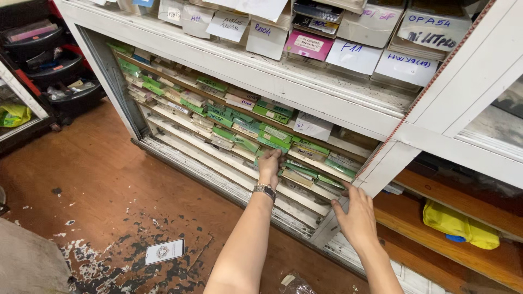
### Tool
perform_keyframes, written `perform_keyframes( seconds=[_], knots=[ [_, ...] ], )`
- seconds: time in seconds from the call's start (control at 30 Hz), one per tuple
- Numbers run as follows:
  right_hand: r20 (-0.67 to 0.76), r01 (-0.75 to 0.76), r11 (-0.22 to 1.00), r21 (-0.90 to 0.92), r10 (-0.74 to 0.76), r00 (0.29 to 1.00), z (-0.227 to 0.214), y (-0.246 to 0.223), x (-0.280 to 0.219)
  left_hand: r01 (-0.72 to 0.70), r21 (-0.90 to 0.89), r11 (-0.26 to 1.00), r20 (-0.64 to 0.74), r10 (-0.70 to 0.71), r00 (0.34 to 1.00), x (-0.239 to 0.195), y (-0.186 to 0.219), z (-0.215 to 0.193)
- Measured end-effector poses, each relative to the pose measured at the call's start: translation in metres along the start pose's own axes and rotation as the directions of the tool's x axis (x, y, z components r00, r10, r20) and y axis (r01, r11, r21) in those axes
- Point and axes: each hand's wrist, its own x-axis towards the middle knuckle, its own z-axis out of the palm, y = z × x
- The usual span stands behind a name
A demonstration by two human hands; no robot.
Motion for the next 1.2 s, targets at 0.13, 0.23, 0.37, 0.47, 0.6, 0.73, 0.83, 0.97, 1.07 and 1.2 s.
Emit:
perform_keyframes(
  seconds=[0.13, 0.23, 0.37, 0.47, 0.6, 0.73, 0.83, 0.97, 1.07, 1.2],
  knots=[
    [-0.008, 0.039, 0.999, 0.021, -0.039, 0.999, 0.0, 0.006, -0.001, -0.03, -0.061, 0.998, -0.022, 0.029, 0.999, -0.005, 0.0, 0.002],
    [-0.028, 0.089, 0.995, 0.048, -0.088, 0.996, -0.001, 0.009, -0.003, -0.011, -0.118, 0.993, 0.0, 0.011, 1.0, -0.018, 0.001, -0.001],
    [-0.064, 0.148, 0.979, 0.139, -0.14, 0.988, -0.003, 0.014, -0.005, 0.14, -0.061, 0.988, -0.024, -0.141, 0.99, -0.05, -0.023, -0.017],
    [-0.007, 0.088, 0.968, 0.237, -0.089, 0.996, 0.0, 0.024, -0.011, 0.249, -0.014, 0.968, 0.076, -0.248, 0.966, -0.084, -0.071, -0.049],
    [0.214, -0.104, 0.907, 0.409, 0.015, 0.977, 0.015, 0.044, -0.018, 0.416, 0.241, 0.877, 0.024, -0.434, 0.901, -0.113, -0.15, -0.086],
    [0.377, -0.163, 0.868, 0.469, -0.03, 0.926, 0.05, 0.07, -0.026, 0.296, 0.825, 0.482, -0.166, -0.293, 0.942, -0.158, -0.226, -0.138],
    [0.504, -0.267, 0.911, 0.315, 0.078, 0.86, 0.08, 0.09, -0.039, 0.334, 0.92, 0.204, -0.221, -0.432, 0.874, -0.195, -0.26, -0.179],
    [0.544, -0.267, 0.906, 0.327, 0.051, 0.837, 0.111, 0.11, -0.051, 0.39, 0.919, 0.05, -0.33, -0.441, 0.835, -0.233, -0.285, -0.196],
    [0.591, -0.288, 0.905, 0.313, 0.052, 0.805, 0.122, 0.124, -0.059, 0.354, 0.935, -0.015, -0.318, -0.478, 0.819, -0.252, -0.276, -0.192],
    [0.625, -0.294, 0.922, 0.252, 0.077, 0.776, 0.126, 0.134, -0.047, 0.391, 0.919, -0.05, -0.359, -0.516, 0.778, -0.261, -0.236, -0.174]
  ],
)
